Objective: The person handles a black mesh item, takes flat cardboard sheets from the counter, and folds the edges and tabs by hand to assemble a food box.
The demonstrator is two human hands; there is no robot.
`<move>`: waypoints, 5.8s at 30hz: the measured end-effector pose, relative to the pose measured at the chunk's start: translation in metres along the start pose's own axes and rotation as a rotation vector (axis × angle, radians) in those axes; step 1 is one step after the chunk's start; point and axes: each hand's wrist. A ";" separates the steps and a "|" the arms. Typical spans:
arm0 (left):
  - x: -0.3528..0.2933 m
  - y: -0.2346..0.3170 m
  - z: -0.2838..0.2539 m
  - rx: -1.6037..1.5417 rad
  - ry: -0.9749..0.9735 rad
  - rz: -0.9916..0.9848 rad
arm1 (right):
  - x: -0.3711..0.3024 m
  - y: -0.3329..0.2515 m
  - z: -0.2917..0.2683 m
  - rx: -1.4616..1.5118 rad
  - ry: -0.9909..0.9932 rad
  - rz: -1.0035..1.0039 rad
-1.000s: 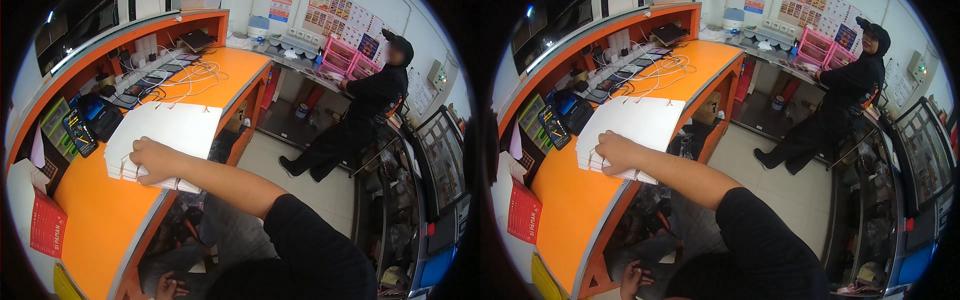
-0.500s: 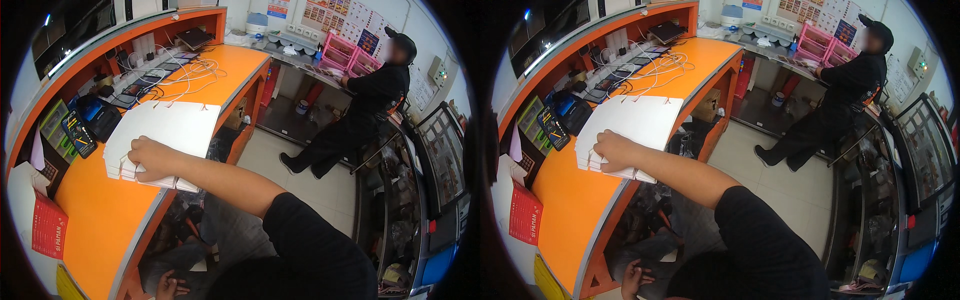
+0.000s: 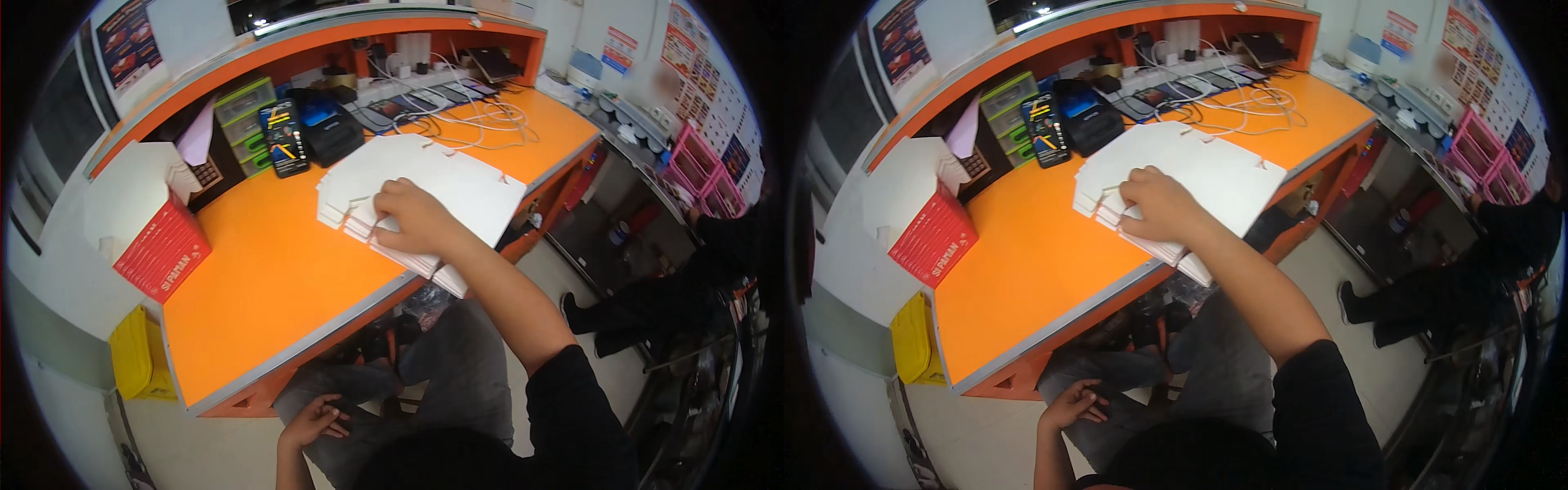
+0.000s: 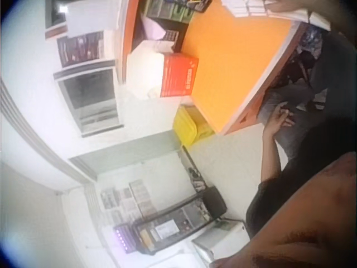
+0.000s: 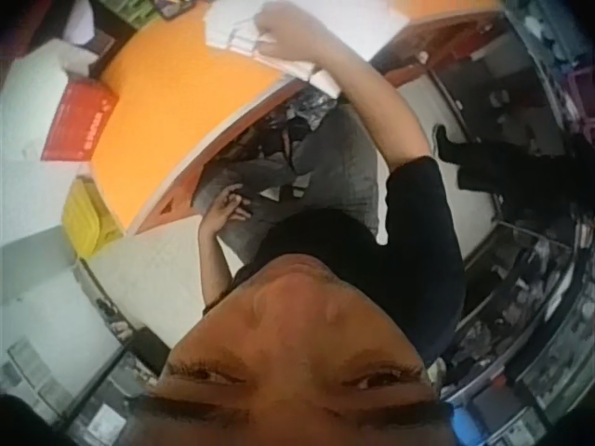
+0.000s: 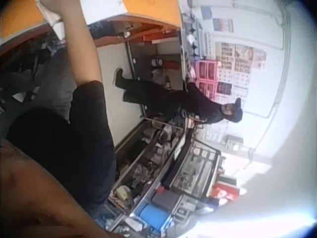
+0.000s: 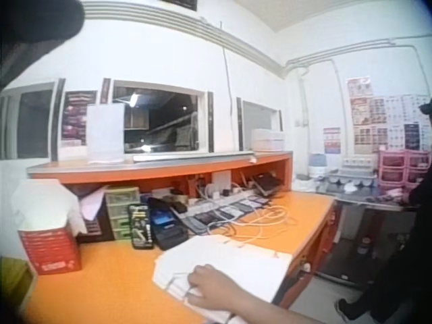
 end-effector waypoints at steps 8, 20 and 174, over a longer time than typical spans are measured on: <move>-0.005 -0.003 -0.003 -0.022 0.026 -0.013 | 0.007 -0.008 -0.025 -0.040 -0.020 0.033; 0.000 0.003 -0.002 -0.024 -0.009 -0.020 | 0.004 -0.020 -0.027 0.026 -0.018 0.058; -0.077 0.074 0.123 -0.129 -0.035 0.599 | -0.159 -0.246 -0.050 1.125 -0.314 0.304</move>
Point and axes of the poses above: each hand's wrist, its own x-axis towards the middle knuckle, its own z-axis out of the palm, y = z × x, and after that the axes turned 12 degrees about -z, right-handed
